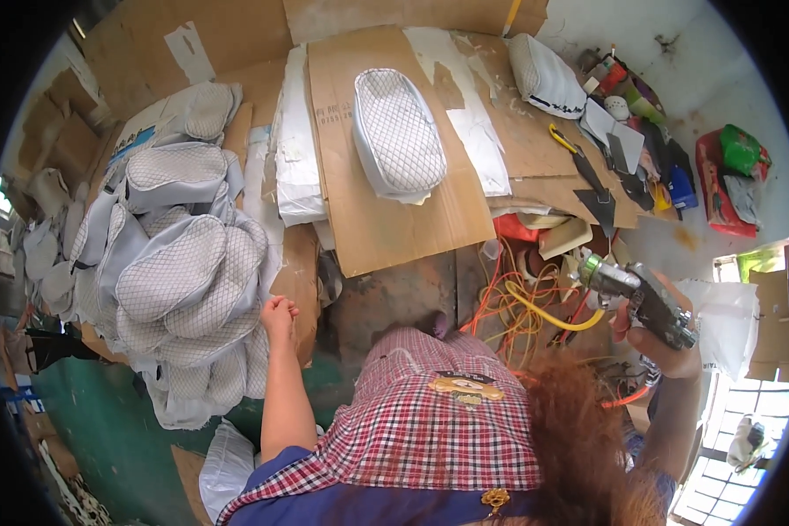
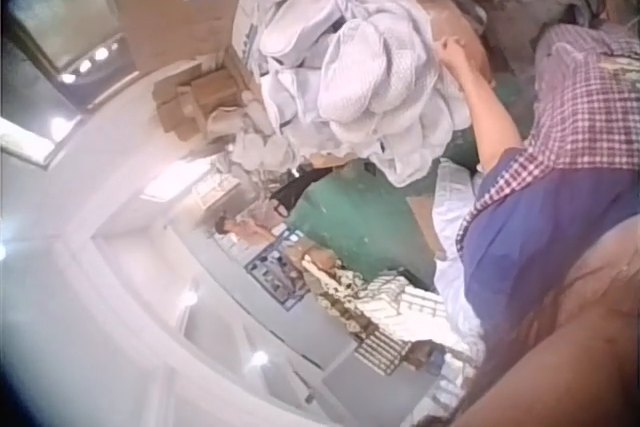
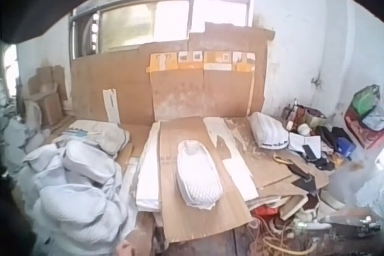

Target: The recorder uses a glue spray gun to apply adhesive to shoe parts and then joins them together at a factory workbench.

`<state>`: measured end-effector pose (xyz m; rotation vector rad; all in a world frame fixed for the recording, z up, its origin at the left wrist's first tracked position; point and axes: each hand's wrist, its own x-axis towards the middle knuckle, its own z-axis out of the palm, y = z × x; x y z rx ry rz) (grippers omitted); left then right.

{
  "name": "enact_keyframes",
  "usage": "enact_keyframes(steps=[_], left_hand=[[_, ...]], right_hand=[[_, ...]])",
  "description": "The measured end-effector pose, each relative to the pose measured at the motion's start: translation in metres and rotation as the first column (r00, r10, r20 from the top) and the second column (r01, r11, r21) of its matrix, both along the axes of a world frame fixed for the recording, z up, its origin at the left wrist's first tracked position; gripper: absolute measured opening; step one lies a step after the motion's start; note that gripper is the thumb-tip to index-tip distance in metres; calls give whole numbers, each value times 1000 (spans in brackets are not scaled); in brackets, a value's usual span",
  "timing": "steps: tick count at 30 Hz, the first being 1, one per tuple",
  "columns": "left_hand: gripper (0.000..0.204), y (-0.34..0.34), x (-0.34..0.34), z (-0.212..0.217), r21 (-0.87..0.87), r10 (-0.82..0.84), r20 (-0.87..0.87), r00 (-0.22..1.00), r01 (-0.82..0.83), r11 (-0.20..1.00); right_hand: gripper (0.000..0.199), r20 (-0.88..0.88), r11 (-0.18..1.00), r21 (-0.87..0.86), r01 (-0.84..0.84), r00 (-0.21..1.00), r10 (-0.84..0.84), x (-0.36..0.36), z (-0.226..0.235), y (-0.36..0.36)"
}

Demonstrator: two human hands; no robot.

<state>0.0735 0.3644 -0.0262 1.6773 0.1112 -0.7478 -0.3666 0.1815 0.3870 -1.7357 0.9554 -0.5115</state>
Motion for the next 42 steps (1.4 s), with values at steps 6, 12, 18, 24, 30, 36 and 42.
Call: enact_keyframes(steps=[6, 12, 18, 24, 30, 36, 42], left_hand=[[13, -6, -12, 5, 59, -8, -1, 1000, 8, 998], [13, -76, -48, 39, -52, -149, 9, 989, 150, 987], [26, -216, -101, 72, -252, -210, -184, 960, 161, 954], [23, -286, -123, 85, -225, 27, -367, 930, -116, 967], [17, -300, -126, 88, -207, 197, -337, 921, -277, 938], [10, -325, -115, 124, 23, 80, 843, 531, -185, 982], [15, -372, -89, 274, -385, 108, 325, 940, 27, 923]], right_hand=[[63, -34, 986, -22, 164, 986, -164, -15, 0, -19], [61, 31, 996, 83, -33, 999, 31, -19, -10, -39], [59, 184, 997, 23, 80, 979, -83, -14, -19, -90], [61, 89, 968, 76, -241, 968, 234, -33, -19, -145], [58, 223, 998, 27, -60, 973, 52, -19, -32, -206], [43, 309, 974, 81, -212, 934, 178, -8, -83, -246], [35, 324, 966, 128, -227, 930, 175, 32, -143, -263]])
